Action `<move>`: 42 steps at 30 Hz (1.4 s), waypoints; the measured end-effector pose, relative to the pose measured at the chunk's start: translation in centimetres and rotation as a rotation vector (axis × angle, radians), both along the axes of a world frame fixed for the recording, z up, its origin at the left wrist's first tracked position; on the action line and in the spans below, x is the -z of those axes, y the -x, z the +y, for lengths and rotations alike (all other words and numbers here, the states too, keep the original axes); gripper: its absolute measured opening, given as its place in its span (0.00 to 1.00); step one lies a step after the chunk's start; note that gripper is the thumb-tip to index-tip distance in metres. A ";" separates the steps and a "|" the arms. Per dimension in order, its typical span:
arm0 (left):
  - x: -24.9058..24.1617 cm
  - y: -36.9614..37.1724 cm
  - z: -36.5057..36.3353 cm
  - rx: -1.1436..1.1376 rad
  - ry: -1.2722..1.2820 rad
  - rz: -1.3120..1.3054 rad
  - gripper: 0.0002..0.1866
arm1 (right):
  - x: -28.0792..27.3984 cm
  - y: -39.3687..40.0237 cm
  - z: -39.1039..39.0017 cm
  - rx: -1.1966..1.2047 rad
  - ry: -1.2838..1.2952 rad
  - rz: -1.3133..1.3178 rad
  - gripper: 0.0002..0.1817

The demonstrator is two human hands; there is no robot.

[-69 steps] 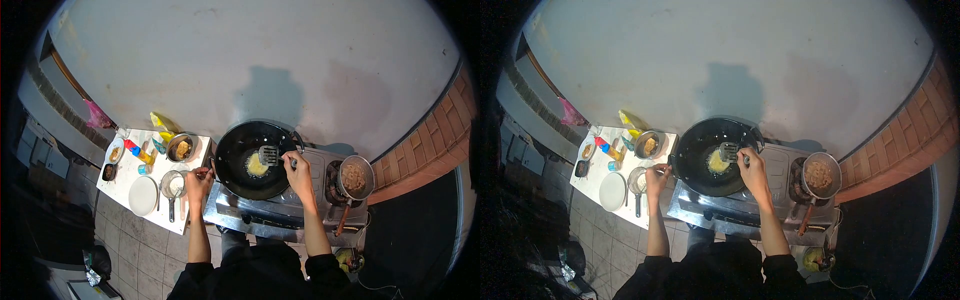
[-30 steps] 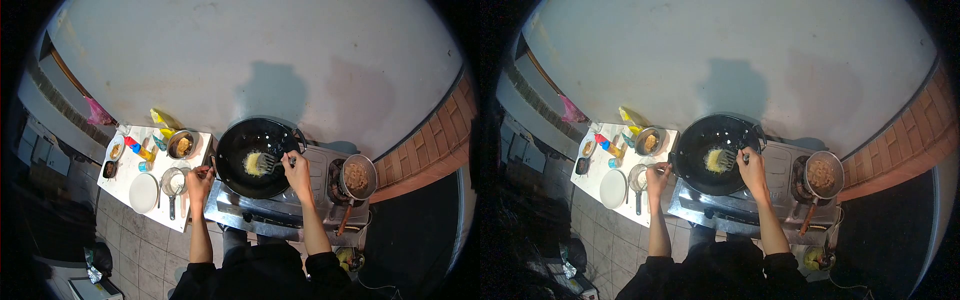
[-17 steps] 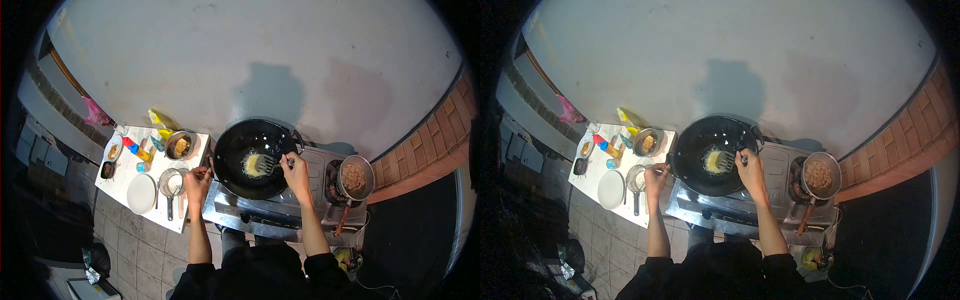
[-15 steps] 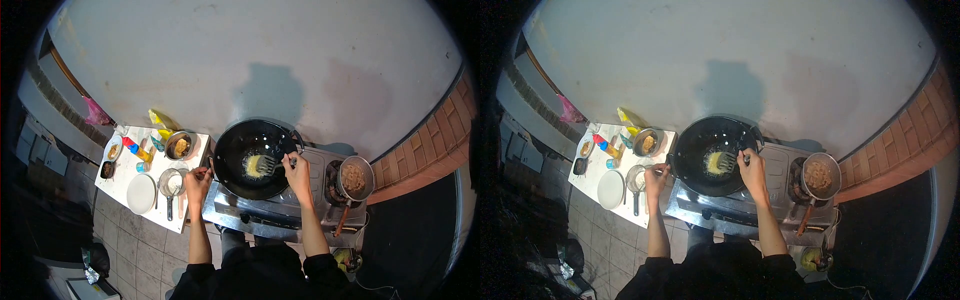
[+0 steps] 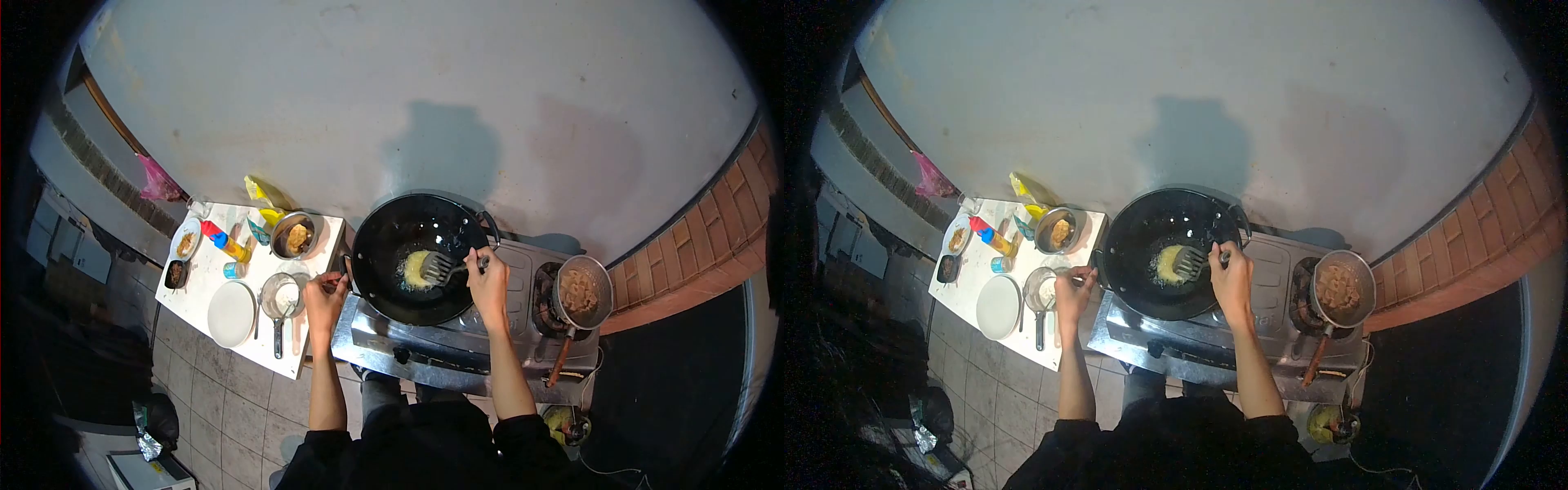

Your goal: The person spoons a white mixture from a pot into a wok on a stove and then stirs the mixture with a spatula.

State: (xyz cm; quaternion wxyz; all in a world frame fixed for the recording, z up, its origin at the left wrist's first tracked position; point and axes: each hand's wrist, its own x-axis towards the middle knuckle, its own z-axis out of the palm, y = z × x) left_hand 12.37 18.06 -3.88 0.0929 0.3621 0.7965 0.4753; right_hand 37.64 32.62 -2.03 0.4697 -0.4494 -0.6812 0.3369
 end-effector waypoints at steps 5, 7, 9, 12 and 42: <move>-0.2 0.1 0.1 0.016 0.004 -0.017 0.12 | -0.5 0.6 -0.6 0.002 -0.129 0.005 0.12; -0.1 0.0 0.1 0.016 -0.006 0.015 0.13 | -0.9 0.2 -1.0 -0.019 -0.063 -0.038 0.13; -0.4 -0.1 0.1 0.008 0.008 0.001 0.13 | -0.2 0.0 -0.5 -0.003 -0.074 -0.038 0.13; -0.3 0.0 0.1 -0.002 0.018 -0.008 0.13 | 0.4 0.0 -0.1 0.057 -0.059 0.025 0.13; 0.1 0.4 1.0 -0.050 0.119 0.061 0.14 | -1.4 0.2 -0.7 0.055 0.094 0.065 0.15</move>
